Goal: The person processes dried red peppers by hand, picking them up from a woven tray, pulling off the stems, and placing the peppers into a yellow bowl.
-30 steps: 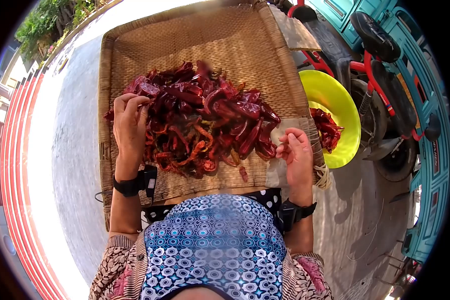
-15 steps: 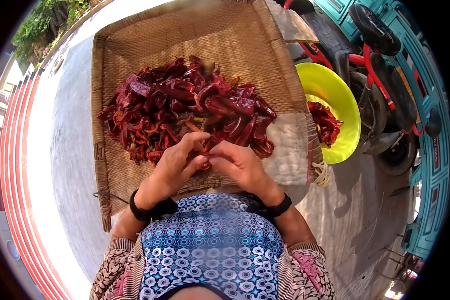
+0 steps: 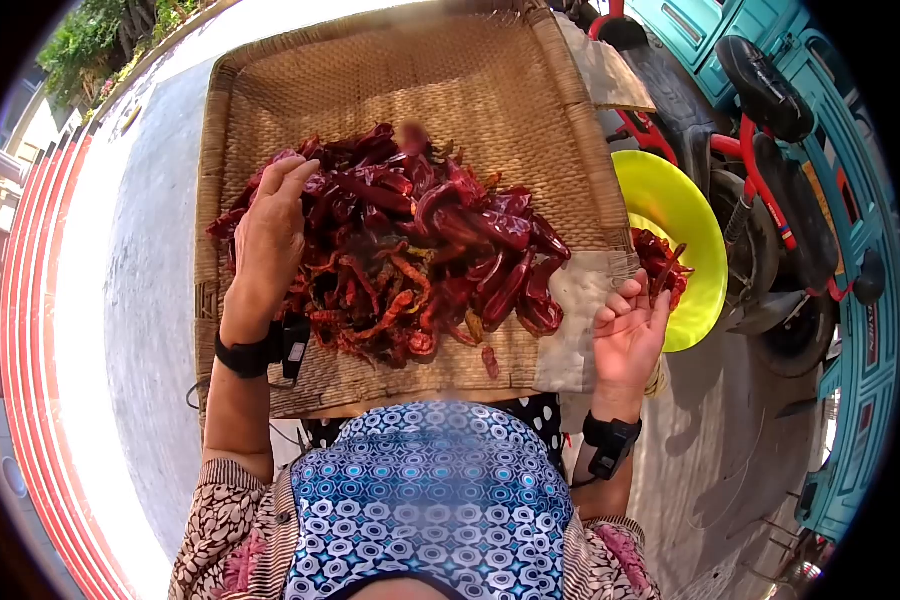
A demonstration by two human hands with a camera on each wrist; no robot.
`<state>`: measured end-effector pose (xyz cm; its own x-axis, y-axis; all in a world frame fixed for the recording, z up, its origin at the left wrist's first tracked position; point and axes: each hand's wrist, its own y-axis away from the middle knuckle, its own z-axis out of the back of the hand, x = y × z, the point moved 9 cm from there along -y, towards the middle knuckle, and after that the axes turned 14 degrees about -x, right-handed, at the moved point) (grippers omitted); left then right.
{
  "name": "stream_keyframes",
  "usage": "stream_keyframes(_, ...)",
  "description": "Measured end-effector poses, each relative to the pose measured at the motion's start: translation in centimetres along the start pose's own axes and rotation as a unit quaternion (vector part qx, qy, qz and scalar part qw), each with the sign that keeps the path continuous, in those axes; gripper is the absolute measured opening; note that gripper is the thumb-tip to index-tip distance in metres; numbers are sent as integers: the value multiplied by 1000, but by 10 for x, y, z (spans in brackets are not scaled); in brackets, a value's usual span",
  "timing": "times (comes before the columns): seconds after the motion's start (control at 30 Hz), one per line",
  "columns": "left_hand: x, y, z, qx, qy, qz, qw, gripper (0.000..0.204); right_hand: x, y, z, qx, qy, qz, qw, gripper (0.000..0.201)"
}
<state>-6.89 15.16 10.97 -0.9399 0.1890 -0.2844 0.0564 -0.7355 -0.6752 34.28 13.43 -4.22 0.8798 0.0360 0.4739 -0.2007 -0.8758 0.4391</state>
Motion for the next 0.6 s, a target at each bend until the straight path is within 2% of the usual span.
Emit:
stream_keyframes(0.07, 13, -1, -12, -1, -27, -29, 999, 29, -4, 7, -4, 20, -1, -27, 999, 36)
stream_keyframes(0.17, 9, -5, -1, -43, -9, -10, 999, 24, -20, 14, -13, 78, 80, -13, 994, 36)
stream_keyframes(0.27, -21, 0, 14, -54, 97, -15, 994, 21, -45, 30, -36, 133, 201, 20, 970, 32)
stream_keyframes(0.3, -29, 6, 12, 10, 128, 33, 991, 20, -54, 36, -46, 165, 264, 33, 950, 31)
stream_keyframes(0.37, -58, 20, 12, 39, 197, -14, 980, 23, -73, 49, -67, 228, 386, 60, 892, 29)
stream_keyframes(0.43, -77, 42, -6, 132, 192, 19, 972, 27, -90, 65, -91, 280, 449, 73, 845, 32)
stream_keyframes(0.53, -103, 68, -19, 130, 266, -4, 955, 28, -109, 87, -122, 328, 553, 154, 750, 29)
stream_keyframes(0.6, -109, 83, -31, 161, 297, -8, 941, 29, -123, 83, -110, 312, 543, 109, 772, 25)
